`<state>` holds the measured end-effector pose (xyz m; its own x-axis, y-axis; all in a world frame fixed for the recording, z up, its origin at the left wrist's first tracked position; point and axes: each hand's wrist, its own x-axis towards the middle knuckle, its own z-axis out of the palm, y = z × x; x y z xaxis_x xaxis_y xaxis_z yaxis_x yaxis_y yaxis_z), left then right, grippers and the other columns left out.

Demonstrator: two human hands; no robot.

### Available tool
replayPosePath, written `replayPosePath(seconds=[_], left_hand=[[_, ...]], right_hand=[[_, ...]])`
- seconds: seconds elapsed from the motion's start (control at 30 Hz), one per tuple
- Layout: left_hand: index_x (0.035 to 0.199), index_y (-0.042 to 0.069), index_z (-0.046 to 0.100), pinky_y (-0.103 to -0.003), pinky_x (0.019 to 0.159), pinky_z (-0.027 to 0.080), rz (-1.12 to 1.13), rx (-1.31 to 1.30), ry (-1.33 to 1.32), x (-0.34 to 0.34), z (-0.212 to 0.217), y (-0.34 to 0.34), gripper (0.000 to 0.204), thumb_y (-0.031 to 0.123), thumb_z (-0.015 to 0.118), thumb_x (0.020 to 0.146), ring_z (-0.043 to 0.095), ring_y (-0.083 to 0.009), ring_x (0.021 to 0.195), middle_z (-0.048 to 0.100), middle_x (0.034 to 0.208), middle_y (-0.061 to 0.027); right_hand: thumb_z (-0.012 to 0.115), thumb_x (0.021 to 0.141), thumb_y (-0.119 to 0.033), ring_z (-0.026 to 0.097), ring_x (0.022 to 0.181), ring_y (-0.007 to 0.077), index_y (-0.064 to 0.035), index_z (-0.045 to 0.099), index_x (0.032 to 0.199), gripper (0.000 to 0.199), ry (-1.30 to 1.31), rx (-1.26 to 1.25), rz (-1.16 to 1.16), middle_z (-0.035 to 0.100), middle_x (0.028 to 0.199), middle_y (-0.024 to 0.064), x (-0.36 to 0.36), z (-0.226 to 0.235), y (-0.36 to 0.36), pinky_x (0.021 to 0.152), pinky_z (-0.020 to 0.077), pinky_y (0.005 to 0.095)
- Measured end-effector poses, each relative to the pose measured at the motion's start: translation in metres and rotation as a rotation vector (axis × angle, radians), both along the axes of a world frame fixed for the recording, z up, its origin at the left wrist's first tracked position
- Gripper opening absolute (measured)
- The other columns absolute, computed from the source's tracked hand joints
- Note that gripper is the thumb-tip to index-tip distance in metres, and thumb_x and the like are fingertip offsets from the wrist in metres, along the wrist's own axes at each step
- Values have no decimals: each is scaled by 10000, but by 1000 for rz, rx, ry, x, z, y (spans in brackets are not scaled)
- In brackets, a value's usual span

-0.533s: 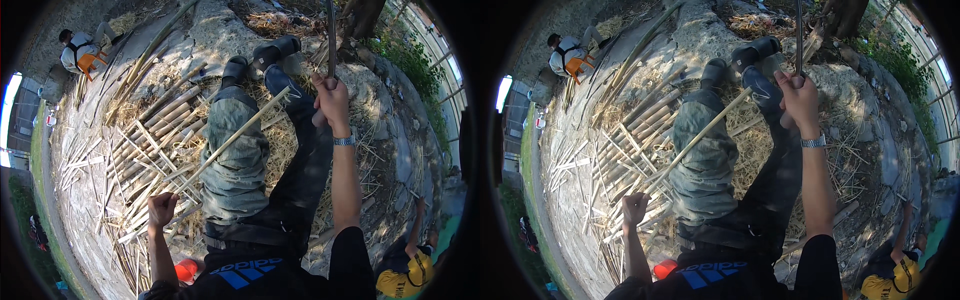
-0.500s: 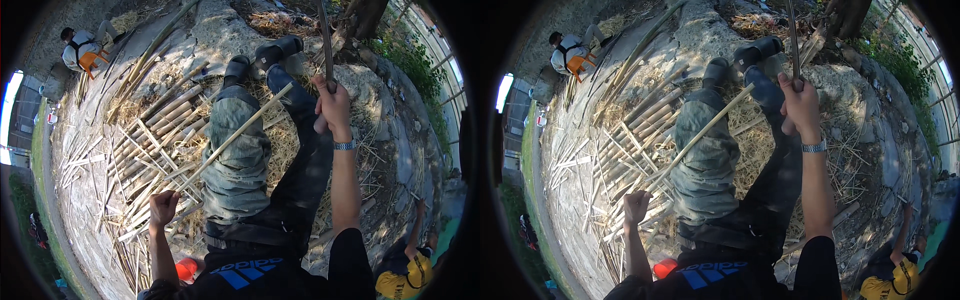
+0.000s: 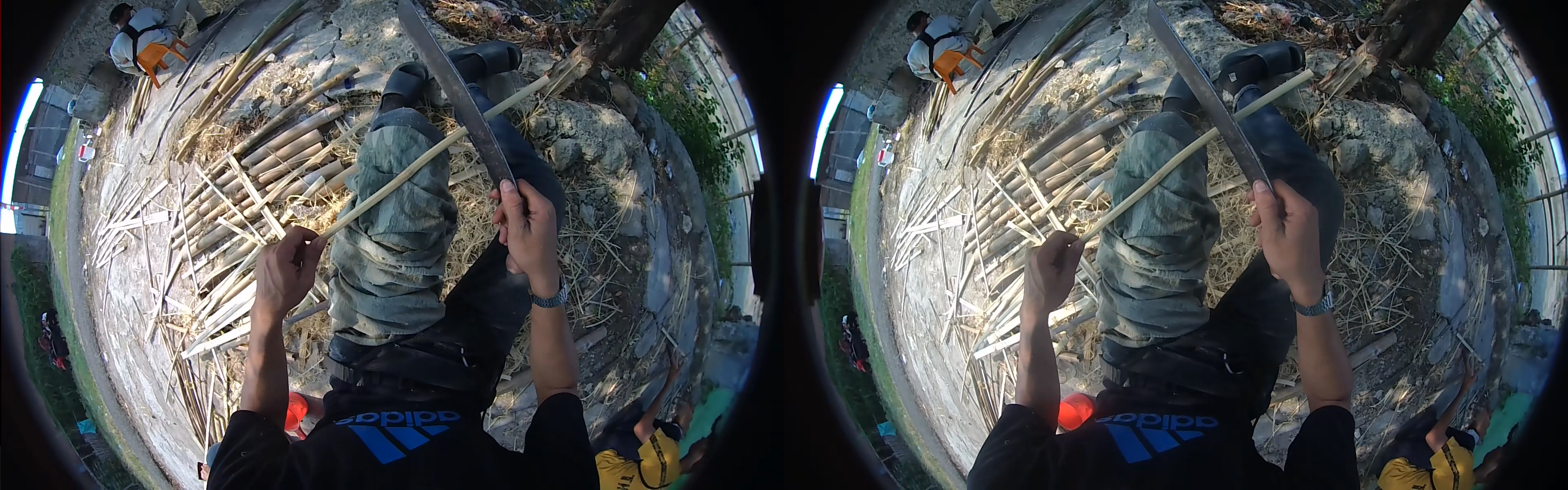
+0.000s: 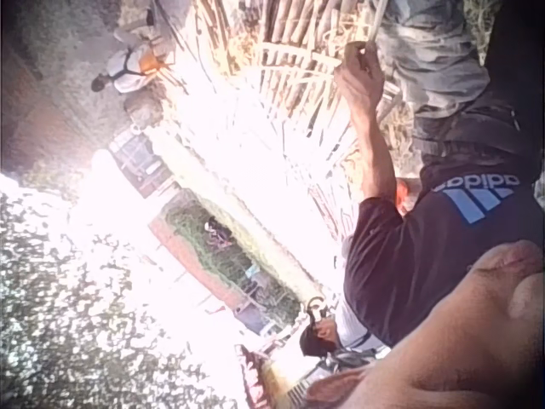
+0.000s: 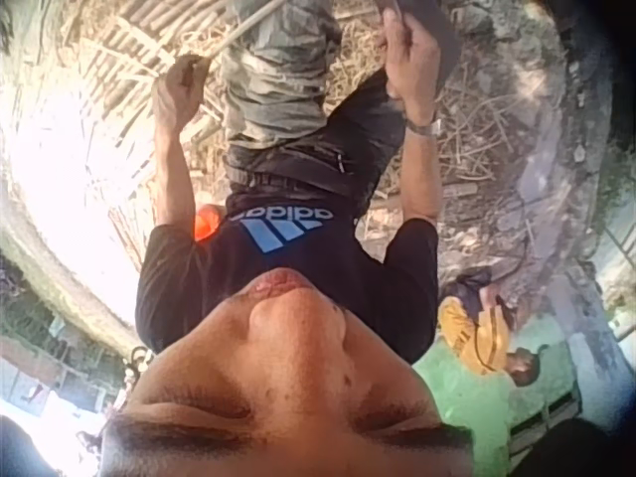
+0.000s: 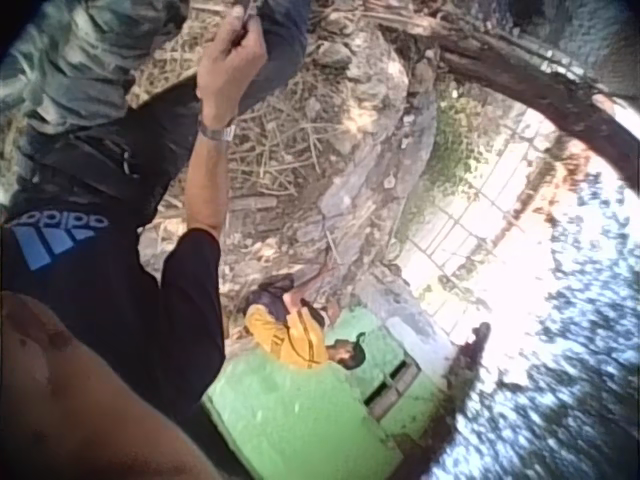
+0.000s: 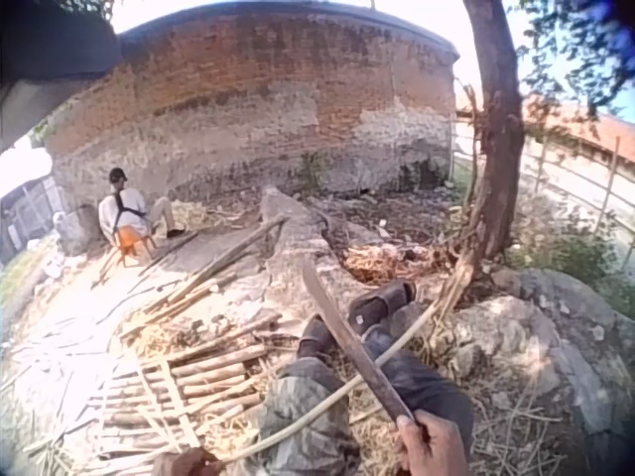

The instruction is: The person shaves a thin strip of bamboo by hand using a machete, repeatedly running the blade along the length of the strip while holding it against a protective pad on their leg.

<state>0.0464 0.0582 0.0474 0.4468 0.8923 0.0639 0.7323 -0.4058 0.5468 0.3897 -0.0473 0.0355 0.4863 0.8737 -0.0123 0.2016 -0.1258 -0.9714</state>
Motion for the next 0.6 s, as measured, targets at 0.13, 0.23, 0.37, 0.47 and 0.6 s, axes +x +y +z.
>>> replayPosePath(seconds=[0.13, 0.23, 0.37, 0.47, 0.6], left_hand=[[857, 44, 698, -340, 474, 419, -8, 59, -32, 2, -6, 9, 242, 250, 728, 980, 555, -184, 441, 597, 535, -58], [815, 48, 693, -347, 467, 419, -42, 200, -99, 17, 1, 20, 262, 257, 764, 956, 551, -177, 433, 593, 526, -50], [778, 54, 681, -358, 451, 412, -112, 188, -91, 39, 7, 42, 286, 264, 775, 949, 528, -182, 426, 582, 522, -52], [756, 21, 654, -326, 464, 362, -183, 188, -65, 51, 11, 50, 279, 184, 781, 943, 456, -143, 456, 530, 526, -51], [738, 15, 653, -329, 436, 354, -214, 173, -107, 52, 8, 53, 272, 148, 779, 938, 447, -150, 424, 532, 514, -65]], right_hand=[[556, 1095, -345, 517, 458, 55, -2, 690, 933, 402, 9, -20, -55, 656, 671, 41, 0, 8, 6, 431, 374, 243], [547, 1096, -352, 589, 499, 94, -11, 664, 902, 410, -286, -71, -152, 647, 634, 41, 17, 13, 10, 478, 430, 288], [535, 1098, -354, 601, 496, 170, -13, 672, 915, 411, -362, -128, -244, 643, 630, 72, 21, 17, 29, 493, 441, 351], [529, 1099, -337, 608, 495, 228, -1, 669, 938, 398, -403, -106, -173, 618, 615, 113, 9, -5, 37, 501, 448, 386], [594, 1073, -252, 547, 434, 255, 9, 628, 888, 321, -488, 84, 22, 559, 573, 137, -32, -9, 22, 450, 384, 366]])
